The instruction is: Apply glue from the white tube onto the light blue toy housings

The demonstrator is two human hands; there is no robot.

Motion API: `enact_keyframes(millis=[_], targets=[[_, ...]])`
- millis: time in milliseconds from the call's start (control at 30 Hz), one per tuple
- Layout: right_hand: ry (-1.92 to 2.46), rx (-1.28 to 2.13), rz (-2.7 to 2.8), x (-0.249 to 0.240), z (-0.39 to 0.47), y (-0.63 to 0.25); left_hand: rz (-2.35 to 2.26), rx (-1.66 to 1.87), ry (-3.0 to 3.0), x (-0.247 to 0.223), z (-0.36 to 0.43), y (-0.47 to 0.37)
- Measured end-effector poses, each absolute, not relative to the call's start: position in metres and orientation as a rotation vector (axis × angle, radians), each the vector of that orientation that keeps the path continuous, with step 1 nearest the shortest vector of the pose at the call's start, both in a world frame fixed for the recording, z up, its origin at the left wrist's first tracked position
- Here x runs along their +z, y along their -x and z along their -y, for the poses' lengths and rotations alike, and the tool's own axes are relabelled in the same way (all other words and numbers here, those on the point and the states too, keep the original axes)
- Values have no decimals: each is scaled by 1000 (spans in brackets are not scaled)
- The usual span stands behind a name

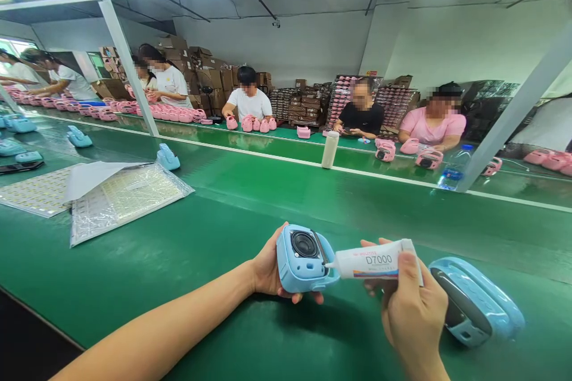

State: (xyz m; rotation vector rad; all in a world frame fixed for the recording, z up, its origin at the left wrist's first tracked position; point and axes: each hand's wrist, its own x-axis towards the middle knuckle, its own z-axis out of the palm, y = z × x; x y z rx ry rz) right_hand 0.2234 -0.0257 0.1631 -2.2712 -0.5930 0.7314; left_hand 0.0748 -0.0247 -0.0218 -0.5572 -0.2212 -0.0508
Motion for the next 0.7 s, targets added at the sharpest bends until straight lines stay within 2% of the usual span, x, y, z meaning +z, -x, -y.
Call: enact_keyframes(millis=[400,700], targets=[[2113,829,74,156,14,-235,123,163,524,-19,30,-76],[1952,841,-139,157,5,-240,-379,474,282,-24,31,-77]])
